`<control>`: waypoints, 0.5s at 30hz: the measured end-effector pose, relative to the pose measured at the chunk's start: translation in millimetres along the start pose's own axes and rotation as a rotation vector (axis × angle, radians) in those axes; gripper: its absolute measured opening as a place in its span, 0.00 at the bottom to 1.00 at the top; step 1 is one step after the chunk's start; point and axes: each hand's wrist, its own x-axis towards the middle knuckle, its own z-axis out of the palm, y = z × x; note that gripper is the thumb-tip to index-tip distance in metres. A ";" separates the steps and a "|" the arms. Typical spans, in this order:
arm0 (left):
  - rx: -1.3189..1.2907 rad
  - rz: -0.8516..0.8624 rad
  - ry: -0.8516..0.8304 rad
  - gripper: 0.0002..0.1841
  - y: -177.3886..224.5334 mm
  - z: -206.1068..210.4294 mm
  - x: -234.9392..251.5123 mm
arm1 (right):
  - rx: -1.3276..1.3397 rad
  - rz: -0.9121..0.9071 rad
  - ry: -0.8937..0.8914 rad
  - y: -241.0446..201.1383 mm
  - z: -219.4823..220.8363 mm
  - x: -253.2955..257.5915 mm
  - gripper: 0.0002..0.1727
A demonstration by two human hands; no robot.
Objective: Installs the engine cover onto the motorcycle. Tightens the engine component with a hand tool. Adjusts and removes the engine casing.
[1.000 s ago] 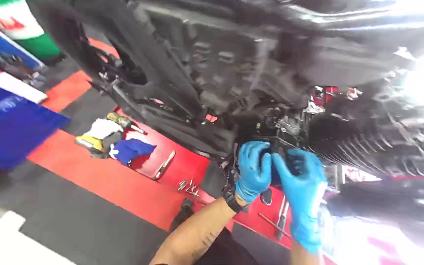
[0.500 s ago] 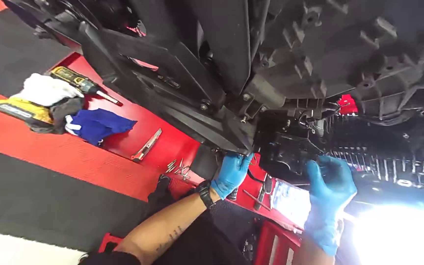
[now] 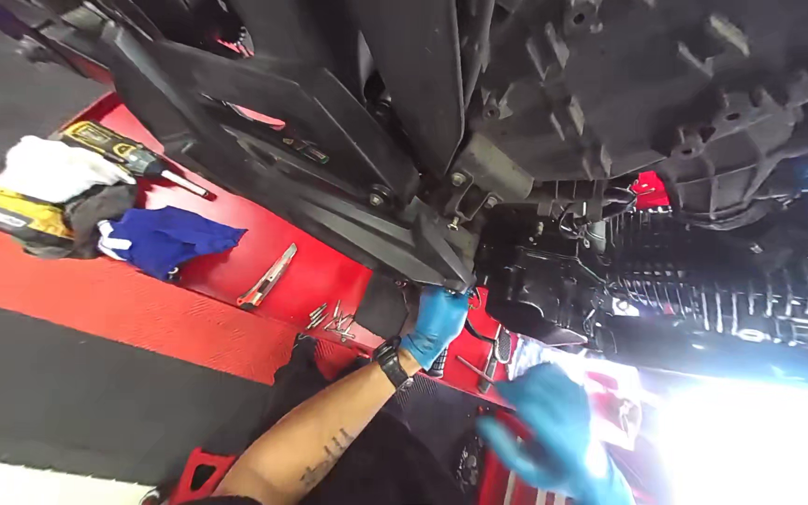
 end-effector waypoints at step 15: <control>-0.014 -0.014 0.055 0.13 -5.1 7.0 2.6 | 0.085 -0.443 -0.886 25.2 37.8 6.2 0.07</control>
